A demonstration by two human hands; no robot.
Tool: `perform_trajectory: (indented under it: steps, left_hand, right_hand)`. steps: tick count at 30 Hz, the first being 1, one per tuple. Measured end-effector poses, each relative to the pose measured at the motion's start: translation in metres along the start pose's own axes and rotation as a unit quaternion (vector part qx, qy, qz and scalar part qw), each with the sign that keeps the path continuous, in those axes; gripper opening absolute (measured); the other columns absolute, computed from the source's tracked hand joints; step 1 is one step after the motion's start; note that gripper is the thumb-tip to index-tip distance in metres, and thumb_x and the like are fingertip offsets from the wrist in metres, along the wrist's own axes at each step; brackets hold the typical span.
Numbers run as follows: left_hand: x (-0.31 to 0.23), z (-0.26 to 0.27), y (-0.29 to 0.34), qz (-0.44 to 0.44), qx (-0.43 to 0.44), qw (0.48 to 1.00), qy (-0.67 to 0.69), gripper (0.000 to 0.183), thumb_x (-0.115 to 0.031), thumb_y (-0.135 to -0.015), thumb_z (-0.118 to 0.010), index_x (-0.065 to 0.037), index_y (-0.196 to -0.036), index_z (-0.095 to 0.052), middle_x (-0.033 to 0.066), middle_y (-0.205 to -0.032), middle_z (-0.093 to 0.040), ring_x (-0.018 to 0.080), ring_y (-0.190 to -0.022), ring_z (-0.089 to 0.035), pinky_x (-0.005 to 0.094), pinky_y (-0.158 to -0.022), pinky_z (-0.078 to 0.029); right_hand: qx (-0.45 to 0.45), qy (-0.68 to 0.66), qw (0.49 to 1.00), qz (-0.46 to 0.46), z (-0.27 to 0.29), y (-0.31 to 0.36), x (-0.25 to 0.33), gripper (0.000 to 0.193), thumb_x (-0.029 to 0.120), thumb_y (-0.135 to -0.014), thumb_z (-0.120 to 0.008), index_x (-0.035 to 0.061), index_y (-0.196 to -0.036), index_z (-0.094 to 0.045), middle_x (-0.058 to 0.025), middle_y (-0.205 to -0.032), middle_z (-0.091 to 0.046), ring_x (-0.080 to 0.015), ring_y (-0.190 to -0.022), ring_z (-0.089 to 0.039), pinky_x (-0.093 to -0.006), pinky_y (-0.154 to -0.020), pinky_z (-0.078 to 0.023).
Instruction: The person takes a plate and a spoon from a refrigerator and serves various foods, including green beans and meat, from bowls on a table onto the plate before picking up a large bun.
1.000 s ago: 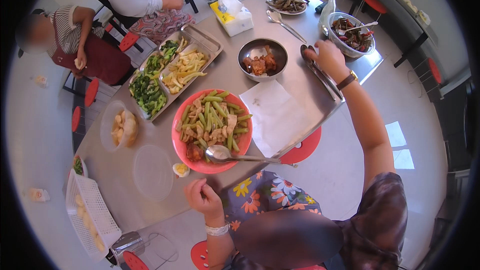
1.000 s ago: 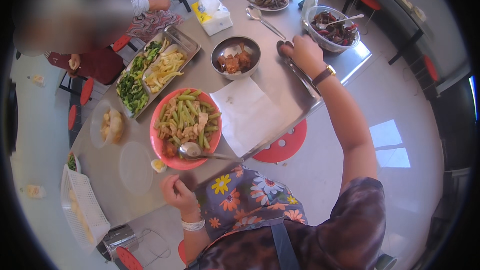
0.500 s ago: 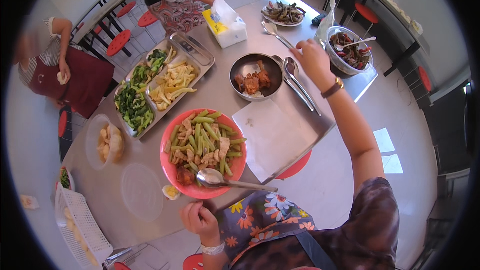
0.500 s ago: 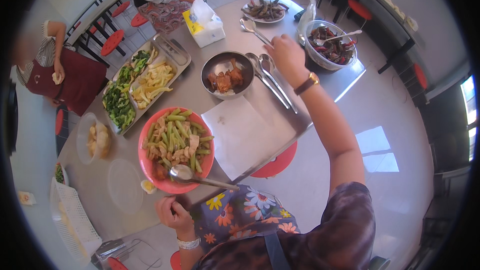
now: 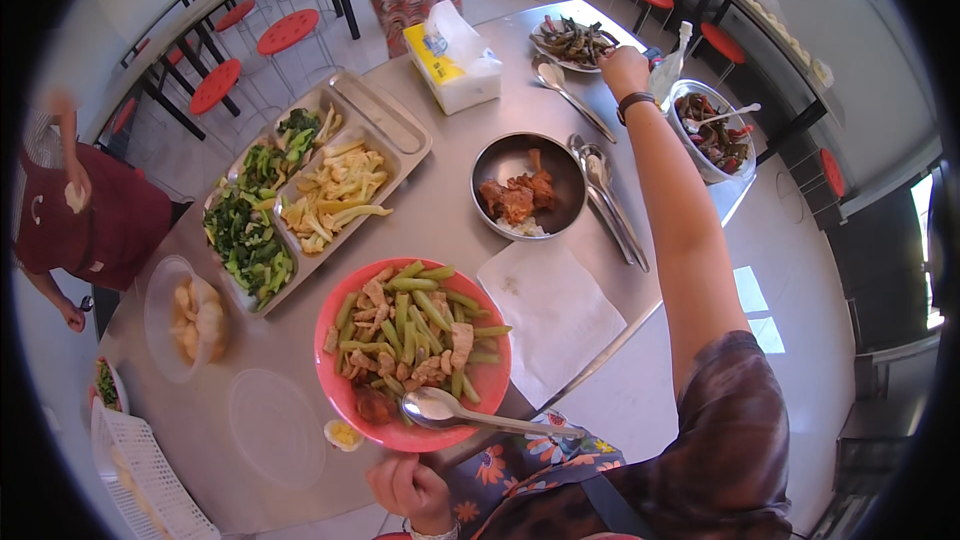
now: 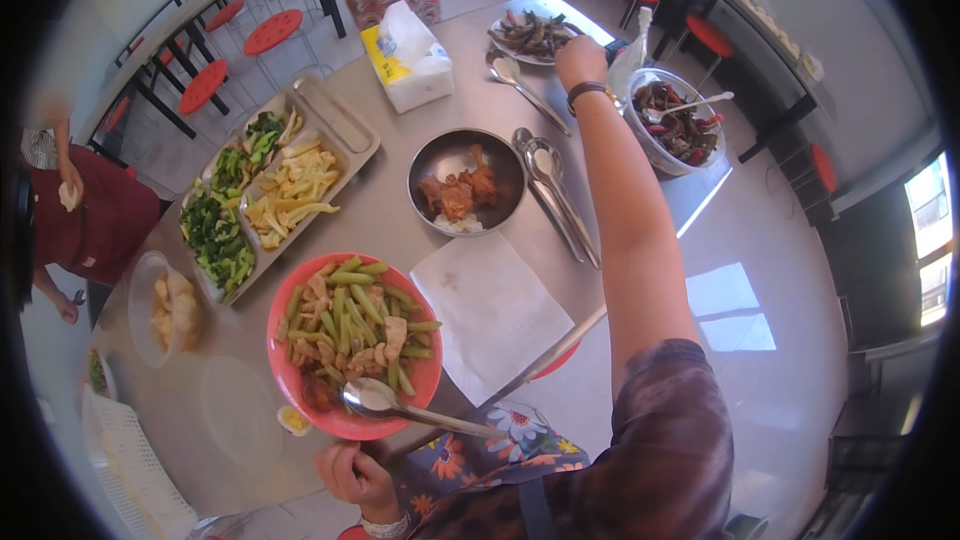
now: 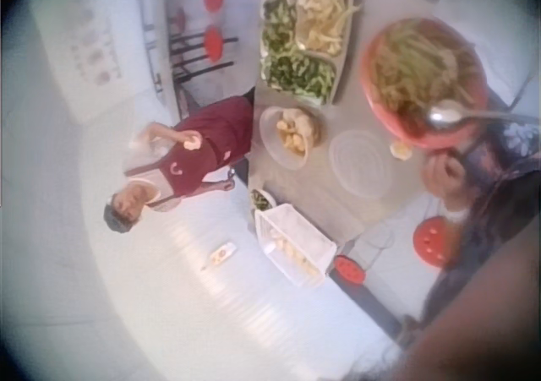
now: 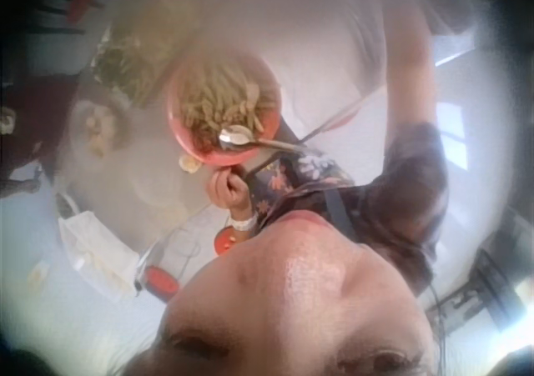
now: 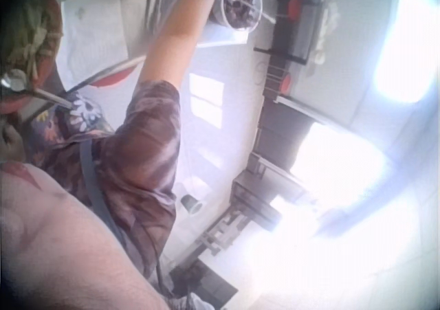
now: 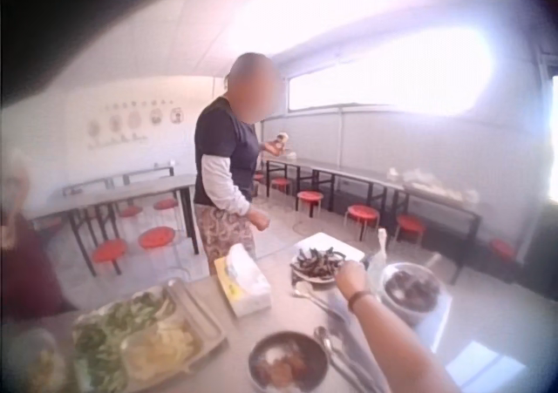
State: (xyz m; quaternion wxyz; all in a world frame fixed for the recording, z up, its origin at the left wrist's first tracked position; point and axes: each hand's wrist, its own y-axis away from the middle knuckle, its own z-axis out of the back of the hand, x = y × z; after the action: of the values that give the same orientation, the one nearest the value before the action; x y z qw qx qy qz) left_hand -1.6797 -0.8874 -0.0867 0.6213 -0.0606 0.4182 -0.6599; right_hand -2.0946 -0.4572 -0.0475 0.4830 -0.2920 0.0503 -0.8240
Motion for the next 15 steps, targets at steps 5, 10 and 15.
perform_trajectory:
  steps: [5,10,15]
  left_hand:
    - [0.003,-0.001,0.002,-0.003,-0.003,1.000,-0.001,0.012,0.006,-0.070,-0.047,0.000,-0.075,-0.056,0.0097,-0.073,-0.054,0.0265,-0.065,-0.048,0.0350,-0.059,-0.040]
    - [-0.003,0.001,-0.003,0.002,-0.006,1.000,-0.003,0.013,0.005,-0.069,-0.047,-0.001,-0.075,-0.057,0.0092,-0.074,-0.054,0.0261,-0.066,-0.049,0.0347,-0.060,-0.040]
    - [0.004,0.001,0.001,-0.004,0.006,1.000,0.007,0.014,0.005,-0.068,-0.047,-0.001,-0.075,-0.057,0.0088,-0.074,-0.054,0.0260,-0.066,-0.049,0.0345,-0.059,-0.040]
  right_hand:
    - [0.014,0.057,0.998,-0.016,-0.013,-0.021,-0.001,0.024,0.021,-0.071,-0.061,0.0034,-0.087,-0.066,-0.0188,-0.091,-0.063,-0.0329,-0.088,-0.061,-0.0380,-0.079,-0.048]
    - [0.036,0.076,0.996,-0.014,-0.011,-0.017,0.011,0.026,0.014,-0.076,-0.051,-0.0006,-0.093,-0.063,-0.0227,-0.097,-0.060,-0.0364,-0.093,-0.059,-0.0399,-0.082,-0.047]
    - [0.040,0.060,0.997,-0.009,-0.001,-0.021,0.010,0.029,0.021,-0.071,-0.059,-0.0006,-0.089,-0.064,-0.0218,-0.095,-0.062,-0.0342,-0.092,-0.059,-0.0370,-0.082,-0.047]
